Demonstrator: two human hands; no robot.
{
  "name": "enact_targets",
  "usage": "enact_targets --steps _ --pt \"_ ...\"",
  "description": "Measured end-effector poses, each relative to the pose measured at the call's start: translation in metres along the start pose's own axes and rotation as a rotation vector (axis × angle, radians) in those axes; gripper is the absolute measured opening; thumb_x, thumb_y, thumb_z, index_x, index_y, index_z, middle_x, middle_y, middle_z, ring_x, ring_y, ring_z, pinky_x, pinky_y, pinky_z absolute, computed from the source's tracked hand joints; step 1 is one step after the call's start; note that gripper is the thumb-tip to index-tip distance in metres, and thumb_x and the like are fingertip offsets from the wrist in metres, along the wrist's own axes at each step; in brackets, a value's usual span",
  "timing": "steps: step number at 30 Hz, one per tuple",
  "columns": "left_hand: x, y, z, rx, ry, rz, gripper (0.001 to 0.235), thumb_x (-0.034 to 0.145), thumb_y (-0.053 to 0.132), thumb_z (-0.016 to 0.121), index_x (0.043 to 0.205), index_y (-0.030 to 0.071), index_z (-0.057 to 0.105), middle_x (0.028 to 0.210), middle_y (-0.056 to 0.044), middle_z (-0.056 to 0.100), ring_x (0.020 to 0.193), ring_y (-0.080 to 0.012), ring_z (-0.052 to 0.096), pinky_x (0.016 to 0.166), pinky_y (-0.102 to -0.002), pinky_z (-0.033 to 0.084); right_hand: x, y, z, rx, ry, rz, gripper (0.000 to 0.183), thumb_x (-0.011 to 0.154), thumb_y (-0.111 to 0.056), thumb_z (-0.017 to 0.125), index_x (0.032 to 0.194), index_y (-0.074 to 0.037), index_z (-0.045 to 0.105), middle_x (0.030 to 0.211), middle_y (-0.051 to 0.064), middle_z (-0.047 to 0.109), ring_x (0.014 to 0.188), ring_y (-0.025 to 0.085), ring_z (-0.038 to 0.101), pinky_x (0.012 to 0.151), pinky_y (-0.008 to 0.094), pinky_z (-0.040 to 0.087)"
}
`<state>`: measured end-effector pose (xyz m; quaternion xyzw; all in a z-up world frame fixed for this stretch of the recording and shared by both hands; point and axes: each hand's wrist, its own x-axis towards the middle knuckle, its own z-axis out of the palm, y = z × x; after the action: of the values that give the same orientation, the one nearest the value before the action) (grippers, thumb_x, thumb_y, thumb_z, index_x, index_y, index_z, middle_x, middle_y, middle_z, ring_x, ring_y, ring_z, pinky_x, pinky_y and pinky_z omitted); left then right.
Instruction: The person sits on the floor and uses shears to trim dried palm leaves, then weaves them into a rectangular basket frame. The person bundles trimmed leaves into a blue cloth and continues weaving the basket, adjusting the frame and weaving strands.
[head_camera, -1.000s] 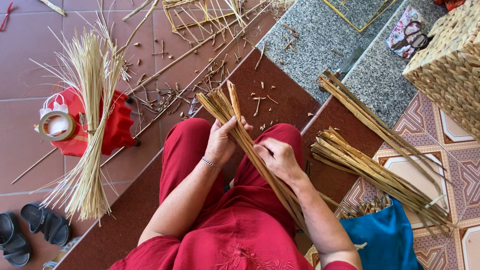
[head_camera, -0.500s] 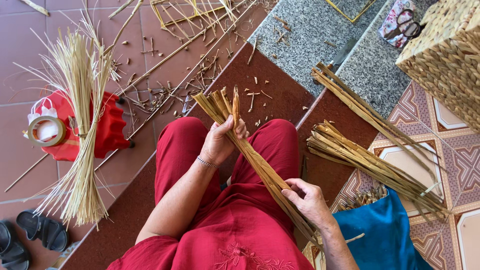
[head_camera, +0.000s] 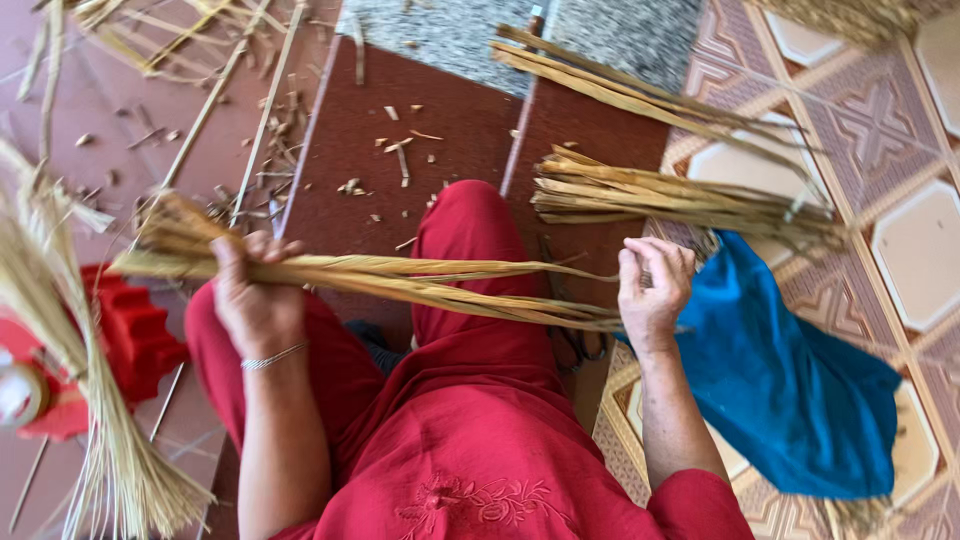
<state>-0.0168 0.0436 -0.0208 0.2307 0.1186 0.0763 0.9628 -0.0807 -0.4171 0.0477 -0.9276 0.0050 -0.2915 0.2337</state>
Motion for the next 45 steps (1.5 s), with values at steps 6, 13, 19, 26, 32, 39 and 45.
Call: enact_targets --steps 6,13,19,26,32,39,45 --pt "0.013 0.046 -0.055 -0.078 0.071 0.055 0.031 0.117 0.036 0.057 0.106 0.008 0.056 0.089 -0.004 0.055 0.078 -0.0175 0.051 0.09 -0.037 0.045 -0.073 0.059 -0.021 0.261 0.159 0.558 0.007 0.103 -0.012 0.072 0.102 -0.006 0.07 0.086 0.006 0.069 0.076 0.01 0.062 0.07 0.025 0.051" --pt "0.018 0.069 -0.094 -0.102 0.016 0.101 0.034 0.122 0.036 0.056 0.102 0.009 0.052 0.088 -0.004 0.051 0.079 -0.0174 0.052 0.091 -0.036 0.044 -0.14 0.037 -0.001 -0.059 -0.463 0.307 0.02 0.076 -0.016 0.086 0.089 -0.008 0.072 0.085 0.008 0.069 0.075 0.025 0.068 0.066 0.037 0.055" --pt "0.012 0.064 -0.075 -0.047 0.059 0.129 0.024 0.115 0.035 0.059 0.116 0.011 0.056 0.092 -0.005 0.056 0.08 -0.018 0.054 0.087 -0.038 0.046 -0.148 0.042 0.021 -0.112 -0.552 0.284 0.053 0.068 -0.015 0.089 0.114 -0.009 0.064 0.105 0.013 0.064 0.096 0.035 0.067 0.081 0.045 0.055" --pt "0.009 0.034 -0.02 0.08 0.204 0.222 0.027 0.103 0.028 0.076 0.11 0.009 0.058 0.089 -0.004 0.06 0.08 -0.0175 0.057 0.082 -0.039 0.051 -0.158 0.067 0.038 -0.118 -0.755 0.36 0.068 0.069 -0.017 0.087 0.127 -0.007 0.054 0.112 0.019 0.068 0.097 0.038 0.068 0.081 0.047 0.055" --pt "0.008 0.02 0.008 0.008 0.177 0.255 0.018 0.102 0.022 0.071 0.095 0.009 0.06 0.086 -0.004 0.063 0.073 -0.0167 0.058 0.072 -0.036 0.051 -0.18 0.12 0.002 0.169 -0.655 0.652 0.057 0.078 -0.02 0.079 0.129 -0.005 0.057 0.095 0.012 0.071 0.084 0.022 0.07 0.077 0.035 0.055" --pt "0.004 0.004 0.031 0.044 0.136 0.244 0.019 0.089 0.006 0.075 0.105 0.009 0.066 0.086 -0.003 0.068 0.067 -0.0152 0.061 0.065 -0.033 0.052 -0.146 0.166 -0.055 1.093 -1.022 0.536 0.069 0.093 -0.021 0.076 0.151 0.004 0.047 0.109 0.016 0.068 0.09 0.019 0.067 0.079 0.029 0.05" --pt "0.002 -0.024 0.031 0.216 0.073 0.224 0.014 0.092 0.003 0.078 0.103 0.005 0.07 0.089 -0.004 0.069 0.071 -0.0147 0.062 0.066 -0.031 0.051 -0.093 0.087 -0.011 1.177 -0.943 0.528 0.101 0.079 -0.055 0.08 0.153 0.002 0.041 0.099 0.01 0.065 0.074 0.012 0.059 0.059 0.022 0.045"
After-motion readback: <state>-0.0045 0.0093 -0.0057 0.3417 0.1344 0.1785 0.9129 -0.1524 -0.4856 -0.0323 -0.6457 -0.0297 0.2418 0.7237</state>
